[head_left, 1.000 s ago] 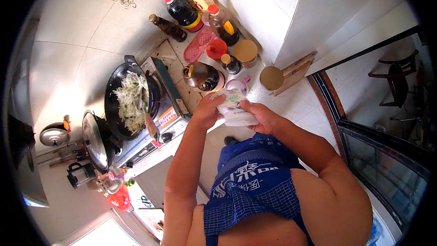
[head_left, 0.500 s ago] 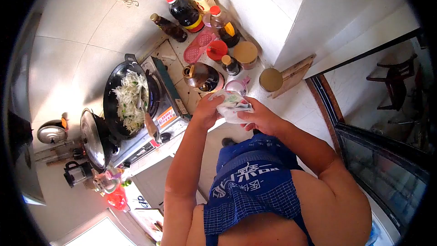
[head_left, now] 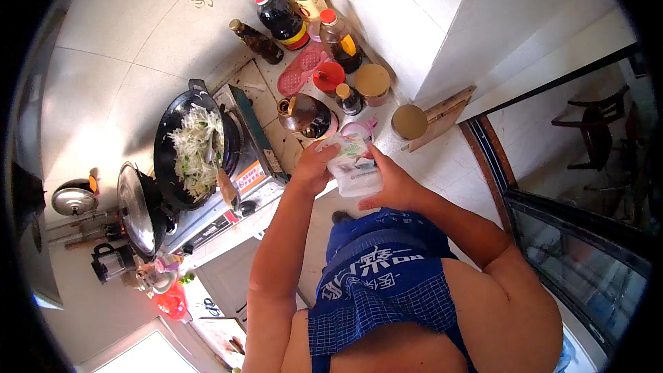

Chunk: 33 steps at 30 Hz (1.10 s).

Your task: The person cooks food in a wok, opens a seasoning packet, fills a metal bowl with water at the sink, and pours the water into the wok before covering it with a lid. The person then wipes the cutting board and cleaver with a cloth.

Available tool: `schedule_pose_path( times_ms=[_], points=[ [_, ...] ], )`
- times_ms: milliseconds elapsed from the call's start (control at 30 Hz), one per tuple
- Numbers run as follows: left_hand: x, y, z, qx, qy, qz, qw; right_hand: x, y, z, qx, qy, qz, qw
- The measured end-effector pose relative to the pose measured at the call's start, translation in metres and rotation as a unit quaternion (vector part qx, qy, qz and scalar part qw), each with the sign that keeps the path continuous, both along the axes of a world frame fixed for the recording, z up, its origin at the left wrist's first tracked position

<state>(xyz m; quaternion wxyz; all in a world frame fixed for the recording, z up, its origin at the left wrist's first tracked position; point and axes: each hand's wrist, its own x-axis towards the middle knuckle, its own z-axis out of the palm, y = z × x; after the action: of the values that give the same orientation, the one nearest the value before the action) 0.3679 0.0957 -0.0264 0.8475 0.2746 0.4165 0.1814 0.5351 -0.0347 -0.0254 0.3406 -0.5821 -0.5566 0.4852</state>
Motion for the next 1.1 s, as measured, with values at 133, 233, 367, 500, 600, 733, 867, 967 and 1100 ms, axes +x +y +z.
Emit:
schedule_pose_path(
  times_ms=[133, 233, 367, 500, 600, 733, 867, 967, 1100],
  points=[
    [-0.002, 0.0, -0.002, -0.022, -0.019, 0.005, 1.0, -0.003, -0.003, 0.009, 0.014, -0.059, -0.012, 0.998],
    [-0.002, -0.001, -0.004, -0.007, -0.026, 0.01, 1.0, -0.001, -0.004, -0.005, 0.072, -0.116, -0.022, 0.99],
    [0.002, 0.001, 0.001, 0.016, -0.002, -0.01, 1.0, 0.013, 0.006, 0.008, 0.147, -0.144, -0.052, 0.977],
    [0.005, 0.005, 0.002, 0.007, 0.062, -0.005, 0.998, 0.031, 0.025, 0.014, 0.182, -0.151, -0.063, 0.97],
    [0.015, 0.006, 0.016, 0.004, 0.088, 0.011, 0.996, 0.041, 0.044, 0.02, 0.212, -0.154, -0.073, 0.962],
    [0.014, 0.013, 0.01, -0.018, 0.088, 0.021, 0.996, 0.049, 0.064, 0.033, 0.143, -0.19, -0.042, 0.97],
    [0.01, 0.02, 0.011, -0.056, 0.089, 0.011, 0.994, 0.054, 0.078, 0.04, 0.09, -0.167, -0.016, 0.982],
    [0.003, 0.025, -0.004, -0.054, 0.062, 0.01, 0.997, 0.055, 0.085, 0.039, 0.11, -0.167, -0.009, 0.98],
    [0.002, 0.027, 0.003, -0.051, 0.079, 0.008, 0.996, 0.054, 0.09, 0.047, 0.099, -0.163, -0.007, 0.982]
  ],
)
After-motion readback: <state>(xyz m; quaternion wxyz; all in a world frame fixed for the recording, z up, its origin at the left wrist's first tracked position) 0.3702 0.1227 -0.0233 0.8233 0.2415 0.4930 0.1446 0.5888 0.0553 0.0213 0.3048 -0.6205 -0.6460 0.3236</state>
